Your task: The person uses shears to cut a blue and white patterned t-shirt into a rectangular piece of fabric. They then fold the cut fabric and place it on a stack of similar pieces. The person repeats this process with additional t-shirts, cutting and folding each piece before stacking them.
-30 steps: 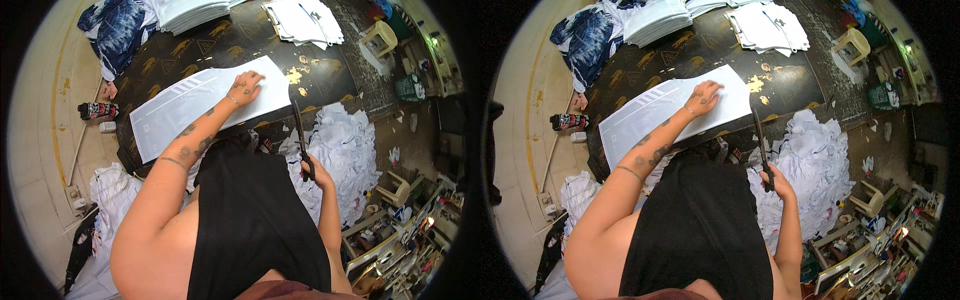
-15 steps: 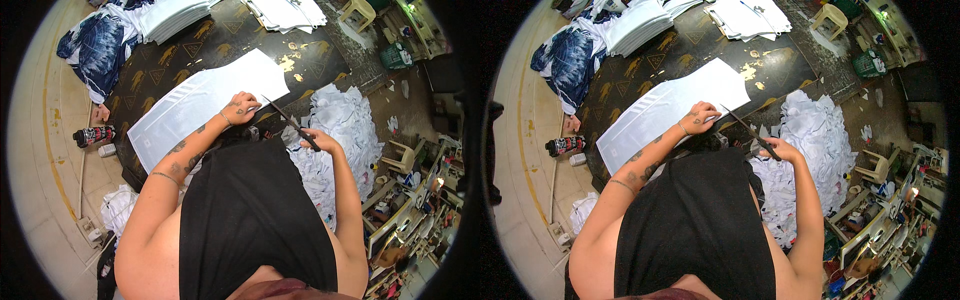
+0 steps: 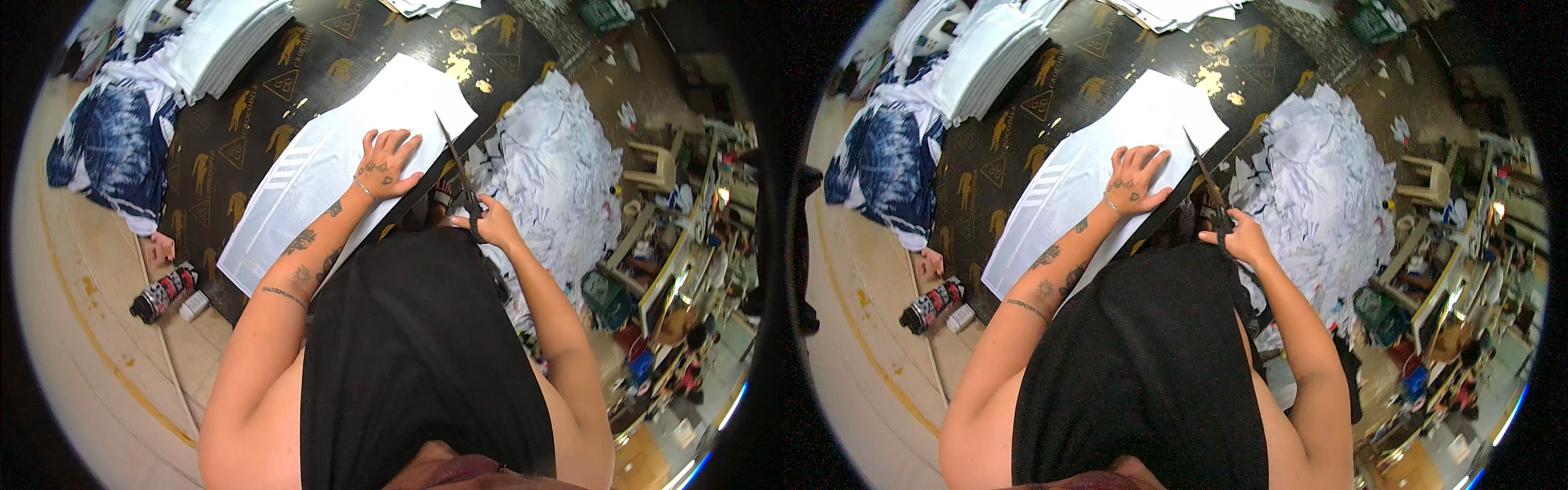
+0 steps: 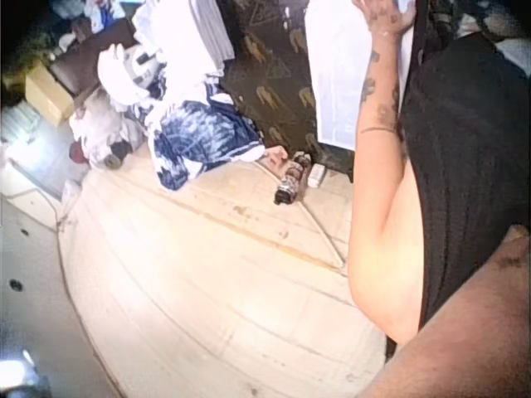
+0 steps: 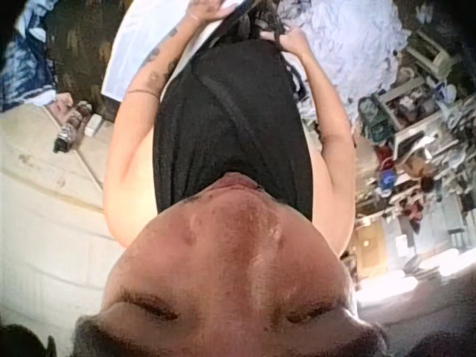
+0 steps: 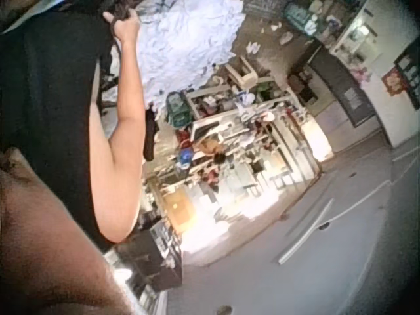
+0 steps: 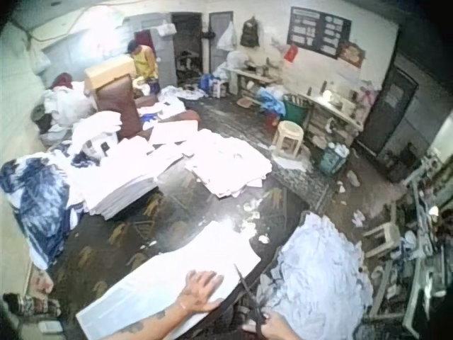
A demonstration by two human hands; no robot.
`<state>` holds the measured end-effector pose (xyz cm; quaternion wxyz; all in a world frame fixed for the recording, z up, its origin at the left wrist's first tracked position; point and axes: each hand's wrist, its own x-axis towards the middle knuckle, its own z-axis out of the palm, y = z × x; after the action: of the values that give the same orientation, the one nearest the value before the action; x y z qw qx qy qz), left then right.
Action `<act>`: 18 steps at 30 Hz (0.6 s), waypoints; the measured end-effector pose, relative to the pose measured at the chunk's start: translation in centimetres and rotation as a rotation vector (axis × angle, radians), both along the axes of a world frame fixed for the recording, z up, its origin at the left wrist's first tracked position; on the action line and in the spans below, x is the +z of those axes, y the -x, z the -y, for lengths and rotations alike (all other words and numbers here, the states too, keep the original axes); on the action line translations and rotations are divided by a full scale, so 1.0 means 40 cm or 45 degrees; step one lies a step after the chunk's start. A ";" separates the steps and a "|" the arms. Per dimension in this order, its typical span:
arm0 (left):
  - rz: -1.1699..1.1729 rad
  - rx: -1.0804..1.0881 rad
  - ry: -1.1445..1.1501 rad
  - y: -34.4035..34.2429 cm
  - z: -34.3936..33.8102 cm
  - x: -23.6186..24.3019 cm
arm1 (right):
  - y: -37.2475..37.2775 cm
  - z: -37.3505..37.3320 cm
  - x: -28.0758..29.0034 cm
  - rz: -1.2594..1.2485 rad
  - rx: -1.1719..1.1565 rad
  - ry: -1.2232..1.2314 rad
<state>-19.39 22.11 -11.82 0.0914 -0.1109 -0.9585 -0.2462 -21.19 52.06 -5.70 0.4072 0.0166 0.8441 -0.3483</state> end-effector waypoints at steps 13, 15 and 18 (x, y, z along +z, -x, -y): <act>-0.015 -0.041 -0.148 0.001 0.024 -0.017 | -0.127 0.298 -0.039 -0.059 -0.495 -0.021; -0.014 -0.025 -0.231 0.000 0.030 -0.022 | -0.111 0.326 -0.028 0.091 -0.595 0.051; -0.077 0.040 -0.384 0.002 0.037 -0.030 | -0.069 0.376 -0.022 0.111 -0.693 0.155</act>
<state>-19.45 20.61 -13.02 0.1396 -0.0882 -0.9091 -0.3825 -18.43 37.02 -6.60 0.3349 0.2332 0.7678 -0.4939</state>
